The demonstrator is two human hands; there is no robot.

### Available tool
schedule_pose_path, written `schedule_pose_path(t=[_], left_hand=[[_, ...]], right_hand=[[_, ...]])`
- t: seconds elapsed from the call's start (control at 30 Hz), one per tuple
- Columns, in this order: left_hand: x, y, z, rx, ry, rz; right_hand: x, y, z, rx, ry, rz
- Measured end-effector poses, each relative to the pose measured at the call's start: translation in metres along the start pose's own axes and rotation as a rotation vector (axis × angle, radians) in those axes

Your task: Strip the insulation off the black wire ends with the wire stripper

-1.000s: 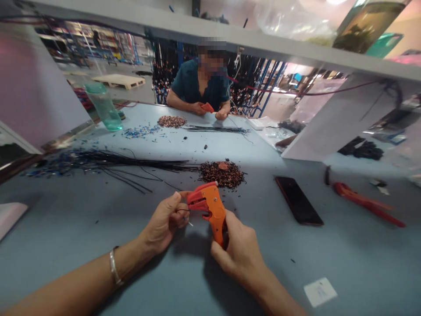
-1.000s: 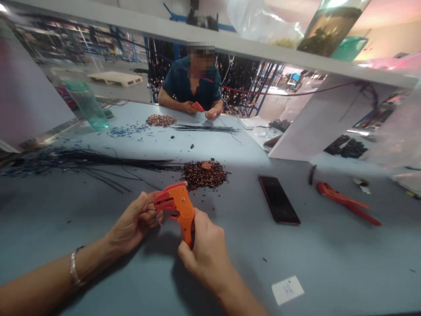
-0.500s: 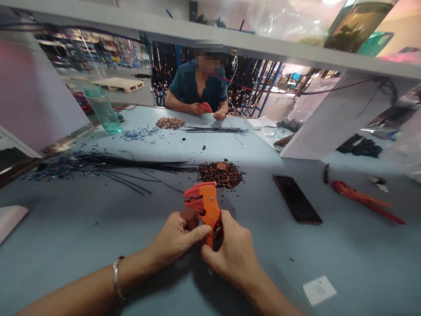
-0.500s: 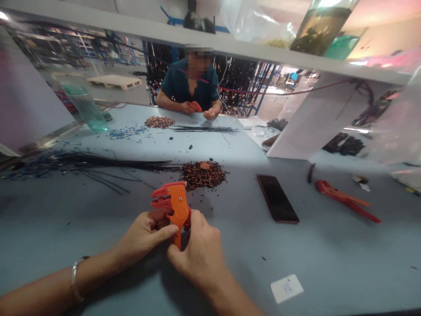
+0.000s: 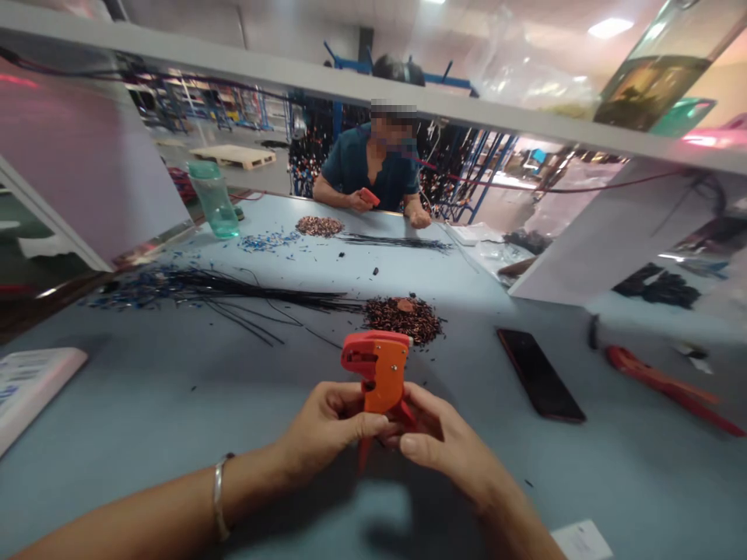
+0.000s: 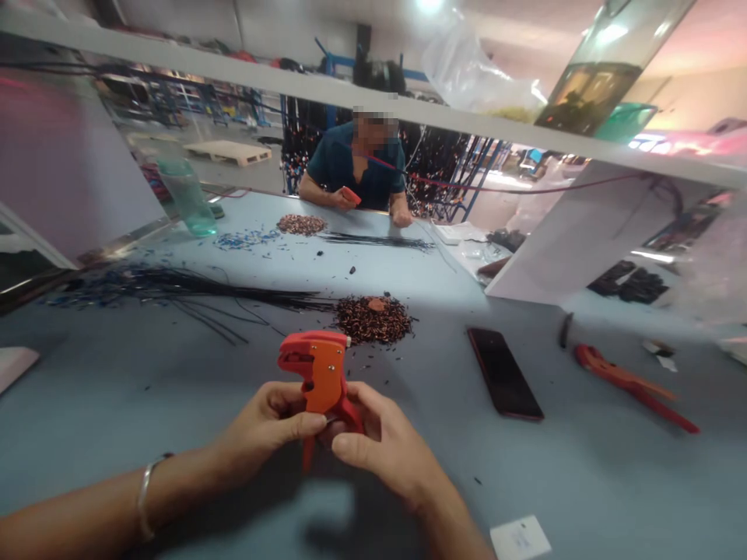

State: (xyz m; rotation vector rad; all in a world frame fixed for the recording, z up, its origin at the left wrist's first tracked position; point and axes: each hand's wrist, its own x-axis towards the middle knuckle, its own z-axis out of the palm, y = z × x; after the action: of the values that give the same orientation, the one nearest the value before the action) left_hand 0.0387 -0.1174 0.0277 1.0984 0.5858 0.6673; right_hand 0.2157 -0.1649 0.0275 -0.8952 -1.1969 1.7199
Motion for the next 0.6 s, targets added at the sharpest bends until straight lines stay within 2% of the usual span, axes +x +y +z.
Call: schedule_pose_path(t=[0.17, 0.27, 0.37, 0.47, 0.6], left_hand=[[-0.001, 0.006, 0.005, -0.051, 0.04, -0.005], [0.0, 0.008, 0.008, -0.058, 0.058, -0.011], [0.0, 0.006, 0.007, 0.006, 0.084, 0.003], [0.001, 0.001, -0.001, 0.061, 0.024, 0.066], [0.003, -0.003, -0.015, 0.09, -0.124, 0.106]], right_hand=[[0.005, 0.005, -0.009, 0.101, -0.09, 0.012], [0.009, 0.01, -0.004, 0.152, -0.08, -0.008], [0.011, 0.016, -0.001, 0.208, -0.043, 0.037], [0.01, 0.021, 0.0, 0.23, -0.008, 0.041], [0.009, 0.024, 0.001, 0.199, -0.064, 0.05]])
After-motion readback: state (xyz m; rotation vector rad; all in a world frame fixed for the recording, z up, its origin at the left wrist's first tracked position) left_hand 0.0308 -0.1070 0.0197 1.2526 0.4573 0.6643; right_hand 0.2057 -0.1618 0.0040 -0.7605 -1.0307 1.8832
